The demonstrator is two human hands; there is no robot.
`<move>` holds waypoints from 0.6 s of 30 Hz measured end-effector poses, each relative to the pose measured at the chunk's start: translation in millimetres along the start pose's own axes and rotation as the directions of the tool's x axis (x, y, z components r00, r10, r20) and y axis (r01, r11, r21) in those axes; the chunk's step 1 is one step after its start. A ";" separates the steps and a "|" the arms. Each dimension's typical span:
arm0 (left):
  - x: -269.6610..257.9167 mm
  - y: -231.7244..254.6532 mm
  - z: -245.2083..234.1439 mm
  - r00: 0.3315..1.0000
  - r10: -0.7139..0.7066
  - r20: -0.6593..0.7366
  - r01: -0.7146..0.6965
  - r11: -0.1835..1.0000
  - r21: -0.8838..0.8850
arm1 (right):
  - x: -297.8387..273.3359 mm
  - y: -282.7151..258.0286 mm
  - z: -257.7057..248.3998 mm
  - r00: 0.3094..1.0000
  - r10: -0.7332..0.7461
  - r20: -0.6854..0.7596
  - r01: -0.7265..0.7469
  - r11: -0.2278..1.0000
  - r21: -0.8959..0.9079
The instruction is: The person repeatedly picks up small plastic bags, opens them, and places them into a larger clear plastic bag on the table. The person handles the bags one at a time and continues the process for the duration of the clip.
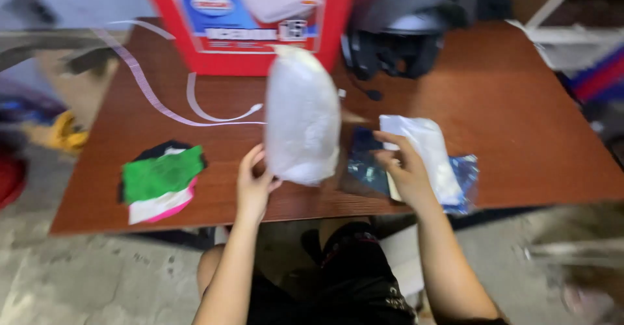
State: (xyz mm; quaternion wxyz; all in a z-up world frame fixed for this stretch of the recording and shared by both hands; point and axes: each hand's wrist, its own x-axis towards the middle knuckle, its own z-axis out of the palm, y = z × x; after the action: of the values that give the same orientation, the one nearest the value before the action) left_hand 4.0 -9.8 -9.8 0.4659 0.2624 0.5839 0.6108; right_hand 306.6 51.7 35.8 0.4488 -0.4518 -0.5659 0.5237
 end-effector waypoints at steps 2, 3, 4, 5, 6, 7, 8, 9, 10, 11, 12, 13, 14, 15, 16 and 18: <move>-15.9 -22.4 -10.1 0.996 0.068 -0.054 -0.066 0.997 0.040 | -17.8 -3.5 -43.2 0.955 -0.236 -0.181 0.093 0.815 -0.572; -23.1 -36.1 -14.2 0.997 0.066 -0.028 -0.065 0.997 0.044 | -22.7 20.6 -65.0 0.950 -0.237 -0.205 0.079 0.815 -0.575; -30.5 -49.2 -19.3 0.915 0.399 -0.063 -0.368 0.888 0.276 | -25.7 42.9 -85.9 0.942 -0.236 -0.238 -0.086 0.515 -0.853; -37.3 -61.3 -25.4 0.726 0.687 -0.014 -0.595 0.639 0.487 | -29.1 64.4 -106.1 0.932 -0.244 -0.267 -0.245 0.118 -0.962; -47.3 -62.4 -15.1 0.727 0.686 -0.003 -0.601 0.639 0.479 | -29.1 89.0 -107.8 0.928 -0.246 -0.280 -0.258 0.116 -0.959; -57.8 -63.6 -5.2 0.655 0.734 0.179 -0.717 0.529 0.453 | -29.4 113.6 -109.6 0.926 -0.192 -0.326 -0.310 0.110 -0.944; -69.6 -65.6 4.7 0.555 0.755 0.351 -0.818 0.416 0.399 | -30.1 138.6 -112.3 0.919 -0.136 -0.370 -0.359 0.101 -0.928; -74.8 -67.6 18.8 0.552 0.753 0.358 -0.821 0.418 0.388 | -34.6 129.8 -105.0 0.914 -0.137 -0.381 -0.371 0.098 -0.924; -81.8 -69.4 31.4 0.526 0.695 0.490 -0.850 0.442 0.287 | -38.8 121.3 -96.4 0.903 -0.274 -0.331 -0.288 0.186 -0.939; -89.0 -71.1 43.9 0.477 0.631 0.611 -0.862 0.473 0.184 | -42.9 112.9 -87.6 0.865 -0.410 -0.288 -0.193 0.258 -0.947; -91.8 -56.8 64.3 0.476 0.629 0.615 -0.862 0.473 0.183 | -44.4 102.5 -80.9 0.865 -0.409 -0.292 -0.196 0.260 -0.945; -94.7 -42.4 84.6 0.387 0.686 0.616 -0.899 0.428 0.088 | -45.7 92.1 -74.0 0.833 -0.506 -0.224 -0.038 0.352 -0.935; -97.6 -27.8 105.2 0.296 0.738 0.606 -0.927 0.376 -0.006 | -46.0 80.9 -67.3 0.780 -0.603 -0.167 0.131 0.418 -0.899; -91.5 -34.7 121.3 0.296 0.738 0.607 -0.927 0.376 -0.006 | -48.1 65.0 -55.8 0.780 -0.603 -0.168 0.130 0.419 -0.899; -85.1 -41.9 137.3 0.316 0.699 0.641 -0.928 0.369 0.055 | -49.4 49.2 -44.2 0.813 -0.540 -0.217 0.183 0.590 -0.786; -73.1 -58.3 165.8 0.339 0.659 0.672 -0.926 0.359 0.115 | -49.6 40.6 -41.6 0.848 -0.468 -0.249 0.219 0.737 -0.639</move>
State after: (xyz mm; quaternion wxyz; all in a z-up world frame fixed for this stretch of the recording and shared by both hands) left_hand 194.0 -2.9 -19.4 0.1441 0.7814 0.3486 0.4970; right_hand 358.4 12.6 -4.4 0.4811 -0.5484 -0.6722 0.1261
